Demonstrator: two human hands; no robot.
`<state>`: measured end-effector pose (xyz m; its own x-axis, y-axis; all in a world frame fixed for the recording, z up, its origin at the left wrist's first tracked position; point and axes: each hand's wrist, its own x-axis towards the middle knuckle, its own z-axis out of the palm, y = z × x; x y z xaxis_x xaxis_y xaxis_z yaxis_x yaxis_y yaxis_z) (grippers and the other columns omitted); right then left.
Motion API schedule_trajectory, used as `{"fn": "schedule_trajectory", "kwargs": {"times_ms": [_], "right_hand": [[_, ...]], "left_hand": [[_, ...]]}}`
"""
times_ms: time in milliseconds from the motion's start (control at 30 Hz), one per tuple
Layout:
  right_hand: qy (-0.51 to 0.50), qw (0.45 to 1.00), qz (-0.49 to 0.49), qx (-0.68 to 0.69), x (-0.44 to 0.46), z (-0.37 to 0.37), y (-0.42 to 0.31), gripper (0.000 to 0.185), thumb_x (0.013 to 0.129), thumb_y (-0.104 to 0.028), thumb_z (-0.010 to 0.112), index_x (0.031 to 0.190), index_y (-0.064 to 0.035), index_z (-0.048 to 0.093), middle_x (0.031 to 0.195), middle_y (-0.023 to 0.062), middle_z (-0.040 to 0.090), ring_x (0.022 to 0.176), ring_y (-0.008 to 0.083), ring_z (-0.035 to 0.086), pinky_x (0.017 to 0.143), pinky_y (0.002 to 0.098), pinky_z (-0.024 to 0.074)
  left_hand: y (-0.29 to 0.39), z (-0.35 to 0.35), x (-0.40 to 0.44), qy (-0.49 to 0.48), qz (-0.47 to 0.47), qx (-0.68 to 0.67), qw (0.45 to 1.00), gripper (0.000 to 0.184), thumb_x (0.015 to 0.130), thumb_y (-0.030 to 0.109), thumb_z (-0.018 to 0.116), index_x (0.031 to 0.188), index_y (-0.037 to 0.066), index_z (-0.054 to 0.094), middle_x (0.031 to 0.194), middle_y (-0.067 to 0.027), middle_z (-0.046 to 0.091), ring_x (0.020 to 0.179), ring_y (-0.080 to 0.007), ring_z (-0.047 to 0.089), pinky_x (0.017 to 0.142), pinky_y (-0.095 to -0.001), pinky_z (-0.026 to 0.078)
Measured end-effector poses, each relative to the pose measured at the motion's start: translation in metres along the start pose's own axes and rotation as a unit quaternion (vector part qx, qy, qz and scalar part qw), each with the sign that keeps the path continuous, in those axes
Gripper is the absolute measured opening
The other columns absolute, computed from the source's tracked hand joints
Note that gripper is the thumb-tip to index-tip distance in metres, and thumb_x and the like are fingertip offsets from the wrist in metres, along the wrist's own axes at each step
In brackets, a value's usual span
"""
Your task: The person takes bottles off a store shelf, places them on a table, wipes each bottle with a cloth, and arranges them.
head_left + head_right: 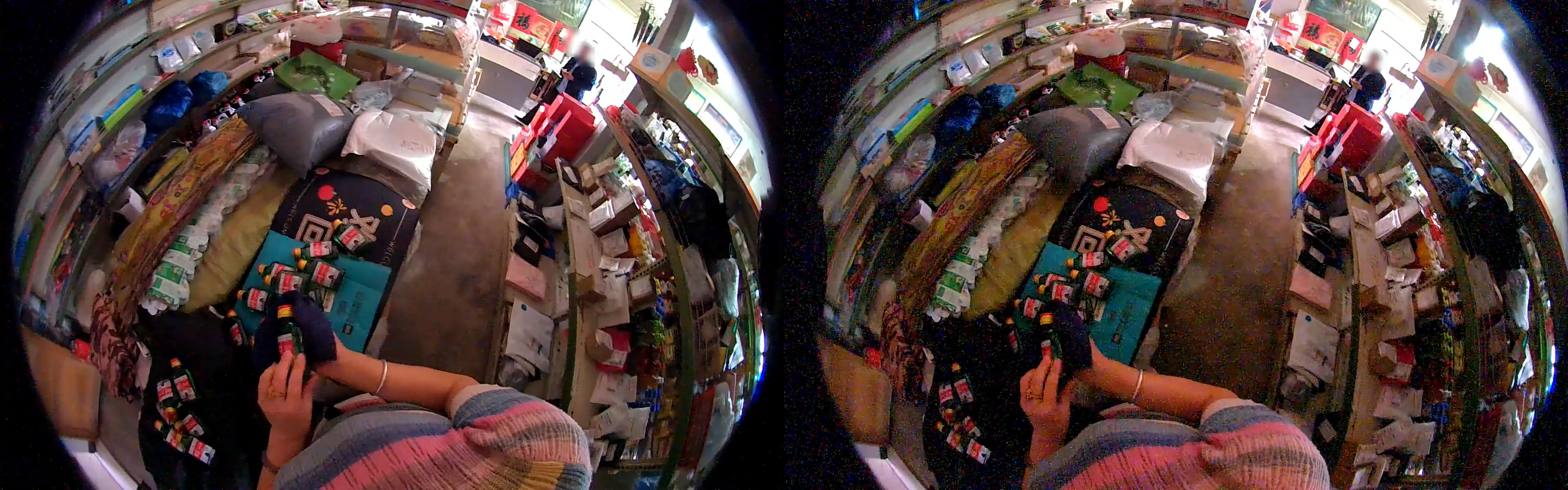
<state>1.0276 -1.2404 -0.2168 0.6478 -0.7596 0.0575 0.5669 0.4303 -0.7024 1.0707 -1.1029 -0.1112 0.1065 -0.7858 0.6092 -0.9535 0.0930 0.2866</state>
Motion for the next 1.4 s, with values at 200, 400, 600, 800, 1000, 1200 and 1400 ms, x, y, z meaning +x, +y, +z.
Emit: {"fn": "schedule_trajectory", "kwargs": {"times_ms": [200,400,600,800,1000,1200,1400], "right_hand": [[-0.050,0.988,0.069,0.132,0.007,0.002,-0.010,0.035,0.089,-0.033,0.053,0.113,-0.0086,0.050,0.103,0.0101,0.059,0.089,0.0225,0.060,0.083,0.0347,0.0485],[-0.038,0.984,0.167,0.053,-0.019,0.034,-0.055,0.032,0.095,-0.021,0.041,0.124,-0.0098,0.045,0.116,0.0052,0.053,0.103,0.0150,0.052,0.090,0.0288,0.0432],[-0.131,0.978,0.144,-0.074,-0.022,0.014,-0.033,0.042,0.094,-0.015,0.039,0.136,-0.0112,0.034,0.134,0.0044,0.041,0.117,0.0137,0.043,0.099,0.0290,0.0351],[-0.194,0.952,-0.011,-0.234,-0.041,-0.014,-0.018,0.042,0.091,-0.021,0.046,0.132,-0.0106,0.040,0.133,0.0050,0.044,0.118,0.0158,0.045,0.099,0.0339,0.0357],[-0.084,0.929,0.330,0.142,-0.050,0.011,-0.042,0.039,0.091,-0.029,0.046,0.126,-0.0118,0.049,0.121,0.0043,0.056,0.108,0.0155,0.054,0.096,0.0357,0.0409],[-0.134,0.918,0.341,0.153,-0.052,0.012,-0.043,0.038,0.091,-0.028,0.047,0.125,-0.0111,0.050,0.119,0.0049,0.058,0.106,0.0165,0.056,0.094,0.0355,0.0433],[-0.120,0.952,0.280,-0.011,-0.036,-0.019,-0.008,0.039,0.088,-0.023,0.052,0.124,-0.0088,0.050,0.114,0.0074,0.060,0.102,0.0197,0.058,0.092,0.0356,0.0446]], "left_hand": [[0.000,0.004,-0.008,-0.047,0.019,-0.007,0.999,0.046,0.066,0.005,0.067,0.111,0.005,0.061,0.118,-0.0062,0.057,0.094,-0.0287,0.053,0.083,-0.0371,0.044],[-0.009,0.008,-0.002,0.029,0.019,0.049,0.998,0.042,0.067,0.000,0.062,0.108,0.005,0.062,0.115,-0.0046,0.058,0.089,-0.0253,0.051,0.076,-0.0350,0.044],[-0.004,0.004,0.003,0.033,-0.004,0.053,0.998,0.040,0.068,0.006,0.064,0.108,0.004,0.062,0.117,-0.0074,0.055,0.087,-0.0262,0.051,0.075,-0.0363,0.044],[-0.006,-0.001,0.004,-0.026,-0.141,-0.233,0.962,0.037,0.072,0.009,0.066,0.108,0.003,0.062,0.114,-0.0101,0.054,0.093,-0.0267,0.052,0.082,-0.0362,0.043],[-0.060,-0.002,0.000,-0.068,-0.245,-0.196,0.947,0.035,0.074,0.008,0.066,0.108,0.003,0.062,0.107,-0.0104,0.054,0.095,-0.0221,0.052,0.082,-0.0306,0.042],[-0.059,-0.014,0.003,-0.106,-0.392,-0.434,0.804,0.027,0.076,0.008,0.065,0.103,0.003,0.062,0.089,-0.0005,0.054,0.082,-0.0100,0.050,0.072,-0.0220,0.040],[-0.070,-0.019,-0.002,-0.069,-0.409,-0.414,0.810,0.013,0.078,0.004,0.063,0.091,0.002,0.060,0.075,0.0015,0.054,0.062,-0.0036,0.047,0.053,-0.0185,0.036]]}}
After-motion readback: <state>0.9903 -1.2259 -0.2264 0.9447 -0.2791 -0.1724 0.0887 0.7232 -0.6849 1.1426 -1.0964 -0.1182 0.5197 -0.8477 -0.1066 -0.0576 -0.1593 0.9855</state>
